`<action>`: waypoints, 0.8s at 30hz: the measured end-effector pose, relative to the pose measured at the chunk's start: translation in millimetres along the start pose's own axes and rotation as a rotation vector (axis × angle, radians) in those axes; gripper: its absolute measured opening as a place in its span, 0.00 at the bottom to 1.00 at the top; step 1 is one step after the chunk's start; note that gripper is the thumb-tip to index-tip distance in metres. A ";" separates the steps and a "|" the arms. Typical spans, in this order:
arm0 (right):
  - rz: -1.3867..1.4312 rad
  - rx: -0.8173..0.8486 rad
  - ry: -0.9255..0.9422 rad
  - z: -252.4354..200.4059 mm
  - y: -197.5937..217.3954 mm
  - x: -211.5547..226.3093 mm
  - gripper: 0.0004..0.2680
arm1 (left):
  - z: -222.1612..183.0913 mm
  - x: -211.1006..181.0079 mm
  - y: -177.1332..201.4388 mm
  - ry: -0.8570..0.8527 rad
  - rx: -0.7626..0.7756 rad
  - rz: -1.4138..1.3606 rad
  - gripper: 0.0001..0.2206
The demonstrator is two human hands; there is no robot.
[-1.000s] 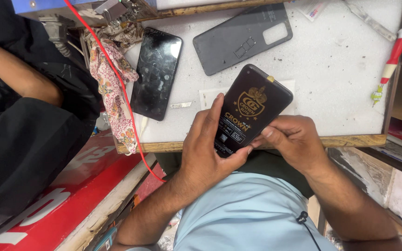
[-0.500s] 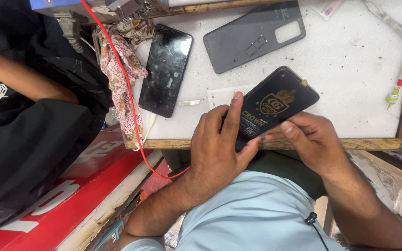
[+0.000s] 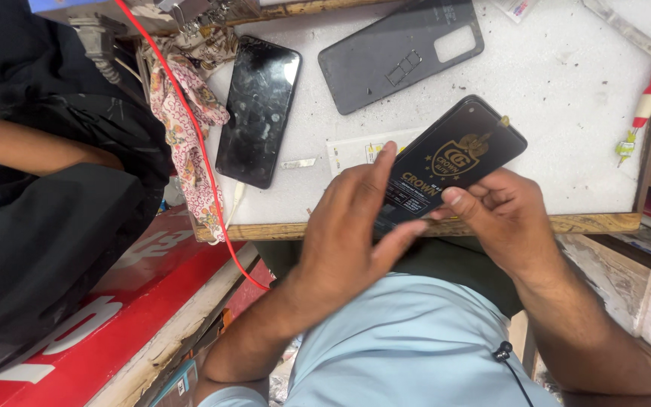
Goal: The person reassembles a smartphone by placing a battery into the chassis, seating the camera module, and fitting the back cover. The person handles the battery, camera module, and back cover, then sets the assembled phone on the workbench.
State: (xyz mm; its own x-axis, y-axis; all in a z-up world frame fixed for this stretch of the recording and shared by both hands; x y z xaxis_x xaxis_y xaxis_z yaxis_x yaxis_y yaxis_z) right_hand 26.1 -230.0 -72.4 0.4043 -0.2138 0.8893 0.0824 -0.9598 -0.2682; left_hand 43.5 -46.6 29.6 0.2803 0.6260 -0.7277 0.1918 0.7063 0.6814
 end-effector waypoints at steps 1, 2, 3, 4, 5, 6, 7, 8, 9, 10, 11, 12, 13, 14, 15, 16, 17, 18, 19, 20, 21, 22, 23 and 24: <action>0.024 0.008 0.004 -0.2 0.2 0.3 0.10 | -0.9 10.2 0.1 0.064 0.045 -0.062 0.35; 0.049 0.016 0.008 -0.4 0.6 0.8 0.10 | -2.2 19.9 -2.2 0.128 0.090 -0.124 0.32; 0.074 0.028 0.012 -0.6 -0.2 1.2 0.11 | -2.1 24.3 -3.1 0.134 0.101 -0.187 0.28; 0.053 0.033 0.008 -1.5 -0.9 1.0 0.11 | -1.5 28.7 -5.1 0.140 0.112 -0.250 0.24; 0.032 0.040 0.011 -0.3 -2.1 1.9 0.11 | -0.3 32.5 -7.2 0.141 0.120 -0.310 0.21; 0.011 0.047 0.013 0.8 -3.0 3.1 0.11 | -1.1 41.2 -12.4 0.212 0.130 -0.374 0.20; 0.031 0.066 0.020 0.8 -5.2 4.6 0.12 | -2.4 49.0 -19.5 0.283 0.147 -0.438 0.19; 0.051 0.085 0.027 1.0 -6.6 6.2 0.12 | -4.3 56.5 -26.8 0.353 0.165 -0.502 0.19; 0.069 0.099 0.035 0.6 -7.0 8.1 0.13 | -4.1 59.3 -32.0 0.372 0.168 -0.640 0.18; 0.070 0.115 0.033 0.8 -7.9 7.9 0.13 | -4.0 62.0 -36.5 0.392 0.170 -0.778 0.18; 0.071 0.124 0.029 -0.6 -8.2 6.8 0.13 | -4.6 63.7 -41.6 0.413 0.179 -0.919 0.18; 0.072 0.134 0.026 -2.2 -7.9 6.0 0.14 | -4.3 64.5 -44.9 0.409 0.194 -0.959 0.18; 0.053 0.133 0.035 -3.4 -6.8 6.3 0.14 | -4.5 65.5 -47.1 0.408 0.205 -0.999 0.17; 0.034 0.132 0.045 -4.1 -6.3 6.1 0.14 | -4.6 65.9 -49.4 0.407 0.216 -1.038 0.17; 0.016 0.133 0.052 -5.1 -5.7 5.9 0.14 | -5.5 67.3 -51.6 0.417 0.226 -1.015 0.17; -0.003 0.120 0.057 -6.0 -4.1 5.5 0.14 | -6.4 68.1 -53.2 0.427 0.235 -0.992 0.17; -0.022 0.111 0.063 -5.5 -3.1 5.2 0.14 | -6.5 68.3 -54.6 0.435 0.240 -0.968 0.18; -0.042 0.103 0.069 -5.3 -2.3 5.1 0.13 | -5.6 66.3 -55.3 0.427 0.242 -0.970 0.18; -0.046 0.091 0.074 -5.7 -0.9 5.5 0.13 | -5.6 64.1 -55.3 0.423 0.240 -0.972 0.18; -0.050 0.080 0.080 -6.6 0.4 6.1 0.13 | -5.7 61.7 -54.6 0.419 0.238 -0.974 0.19; -0.056 0.071 0.087 -6.6 1.6 6.7 0.13 | -5.6 58.6 -53.0 0.403 0.236 -0.938 0.19; -0.051 0.065 0.099 -6.6 2.6 7.7 0.13 | -5.9 55.3 -50.7 0.386 0.235 -0.902 0.19; -0.046 0.058 0.110 -6.9 4.4 9.0 0.12 | -6.0 52.1 -48.3 0.370 0.233 -0.867 0.19; -0.042 0.051 0.121 -7.3 5.7 10.0 0.12 | -6.1 49.7 -45.8 0.361 0.233 -0.831 0.19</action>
State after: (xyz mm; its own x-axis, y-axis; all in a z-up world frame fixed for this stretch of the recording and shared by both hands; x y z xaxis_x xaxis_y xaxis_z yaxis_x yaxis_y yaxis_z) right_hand 24.0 -239.0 -62.3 0.2867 -0.1972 0.9375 0.1446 -0.9585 -0.2458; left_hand 42.9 -45.8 -38.2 -0.3329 0.0417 -0.9420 0.3940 0.9138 -0.0988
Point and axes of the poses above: each hand's wrist, its own z-axis towards the middle knuckle, its own y-axis out of the back of the hand, x = y × z, the point moved 10 cm from there along z, towards the middle knuckle, and after that the axes turned 7 degrees about z, right-handed, at the moved point
